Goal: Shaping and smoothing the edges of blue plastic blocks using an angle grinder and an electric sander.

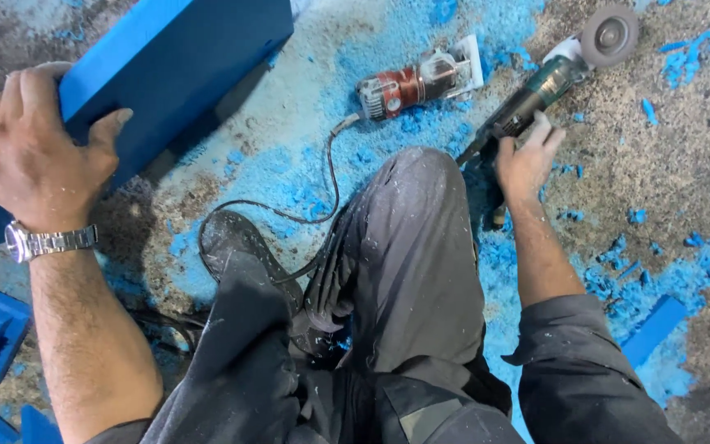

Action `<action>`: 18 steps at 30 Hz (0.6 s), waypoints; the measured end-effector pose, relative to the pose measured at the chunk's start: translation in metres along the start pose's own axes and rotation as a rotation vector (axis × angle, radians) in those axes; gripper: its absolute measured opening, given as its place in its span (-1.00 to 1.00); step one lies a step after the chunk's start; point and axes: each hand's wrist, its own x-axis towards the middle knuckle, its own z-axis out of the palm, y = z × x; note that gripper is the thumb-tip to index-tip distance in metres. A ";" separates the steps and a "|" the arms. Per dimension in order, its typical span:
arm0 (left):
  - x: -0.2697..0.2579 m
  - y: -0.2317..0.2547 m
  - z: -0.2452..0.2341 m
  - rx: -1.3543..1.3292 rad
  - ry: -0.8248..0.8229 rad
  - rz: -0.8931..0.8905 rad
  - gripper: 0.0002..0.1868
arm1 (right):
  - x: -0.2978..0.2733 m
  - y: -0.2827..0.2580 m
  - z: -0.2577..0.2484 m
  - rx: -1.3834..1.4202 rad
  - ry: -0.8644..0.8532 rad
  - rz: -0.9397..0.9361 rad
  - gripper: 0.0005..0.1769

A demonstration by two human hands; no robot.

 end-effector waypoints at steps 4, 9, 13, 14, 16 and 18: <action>-0.004 0.000 0.003 0.000 -0.030 -0.012 -0.54 | -0.002 -0.032 -0.034 -0.066 -0.091 -0.267 0.06; 0.005 0.006 -0.009 0.028 0.003 -0.002 -0.52 | 0.008 -0.023 -0.031 -0.331 -0.152 -0.313 -0.06; -0.003 0.002 0.000 -0.019 -0.025 -0.031 -0.55 | 0.018 -0.008 -0.018 -0.413 -0.207 -0.391 0.02; 0.004 0.011 -0.007 -0.007 -0.027 -0.052 -0.55 | 0.021 -0.005 -0.019 -0.410 -0.206 -0.415 0.02; 0.018 0.022 -0.023 0.071 0.014 -0.099 -0.46 | 0.029 -0.003 -0.018 -0.508 -0.278 -0.437 0.06; 0.009 0.032 -0.023 0.035 -0.047 -0.175 -0.46 | 0.031 -0.052 -0.056 -0.521 -0.333 -0.426 0.00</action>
